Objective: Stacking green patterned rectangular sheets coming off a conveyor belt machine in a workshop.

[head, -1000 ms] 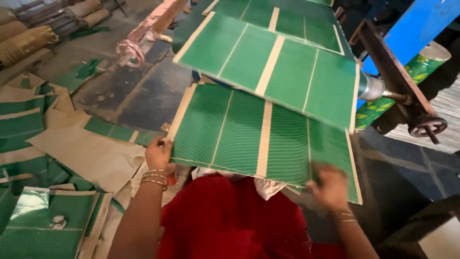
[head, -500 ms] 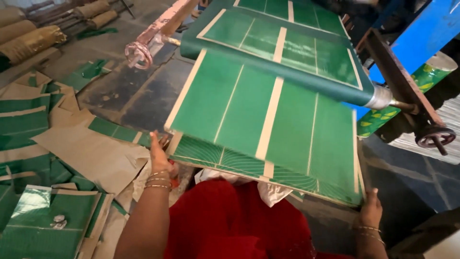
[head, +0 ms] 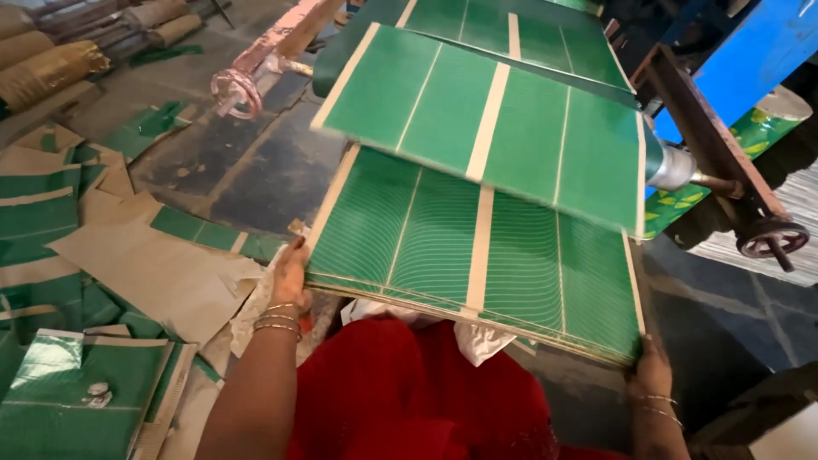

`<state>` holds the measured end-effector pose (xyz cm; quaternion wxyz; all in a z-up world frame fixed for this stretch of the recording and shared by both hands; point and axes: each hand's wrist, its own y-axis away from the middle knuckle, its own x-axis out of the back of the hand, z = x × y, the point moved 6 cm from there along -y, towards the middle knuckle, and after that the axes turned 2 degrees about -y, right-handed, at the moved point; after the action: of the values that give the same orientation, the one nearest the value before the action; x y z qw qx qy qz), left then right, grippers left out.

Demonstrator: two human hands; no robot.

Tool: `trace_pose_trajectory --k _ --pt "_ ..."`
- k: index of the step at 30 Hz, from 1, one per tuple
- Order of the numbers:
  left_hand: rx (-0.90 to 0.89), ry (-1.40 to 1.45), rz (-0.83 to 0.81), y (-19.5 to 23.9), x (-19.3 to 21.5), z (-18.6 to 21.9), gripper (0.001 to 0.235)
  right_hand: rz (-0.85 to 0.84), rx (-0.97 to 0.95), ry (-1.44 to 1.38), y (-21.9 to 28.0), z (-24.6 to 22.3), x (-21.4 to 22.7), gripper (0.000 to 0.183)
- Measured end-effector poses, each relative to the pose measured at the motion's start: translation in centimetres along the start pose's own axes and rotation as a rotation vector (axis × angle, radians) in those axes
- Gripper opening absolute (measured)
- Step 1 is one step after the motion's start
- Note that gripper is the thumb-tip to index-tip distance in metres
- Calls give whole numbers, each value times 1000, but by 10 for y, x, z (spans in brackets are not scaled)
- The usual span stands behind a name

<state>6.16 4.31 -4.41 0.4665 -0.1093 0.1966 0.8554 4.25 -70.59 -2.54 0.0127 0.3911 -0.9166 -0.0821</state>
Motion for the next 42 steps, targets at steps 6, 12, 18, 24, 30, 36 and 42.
trace_pose_trajectory --k 6,12,18,24,30,36,42 --pt "67 232 -168 14 -16 10 50 -50 112 -19 -51 26 14 45" --pt "95 346 70 42 -19 40 65 -100 159 48 -18 5 -3 54" --pt "41 234 90 -3 9 -1 60 -172 265 -82 -12 -3 -12 49" --pt "-287 37 53 -1 8 13 48 -154 246 12 3 -17 -20 35" --pt "-82 93 70 23 -9 32 34 -120 181 -90 -24 -2 -1 28" --pt "-274 41 114 -10 7 2 32 -37 140 -77 -51 12 16 22" --pt "-416 -29 210 -58 32 -44 32 10 245 23 -99 47 41 23"
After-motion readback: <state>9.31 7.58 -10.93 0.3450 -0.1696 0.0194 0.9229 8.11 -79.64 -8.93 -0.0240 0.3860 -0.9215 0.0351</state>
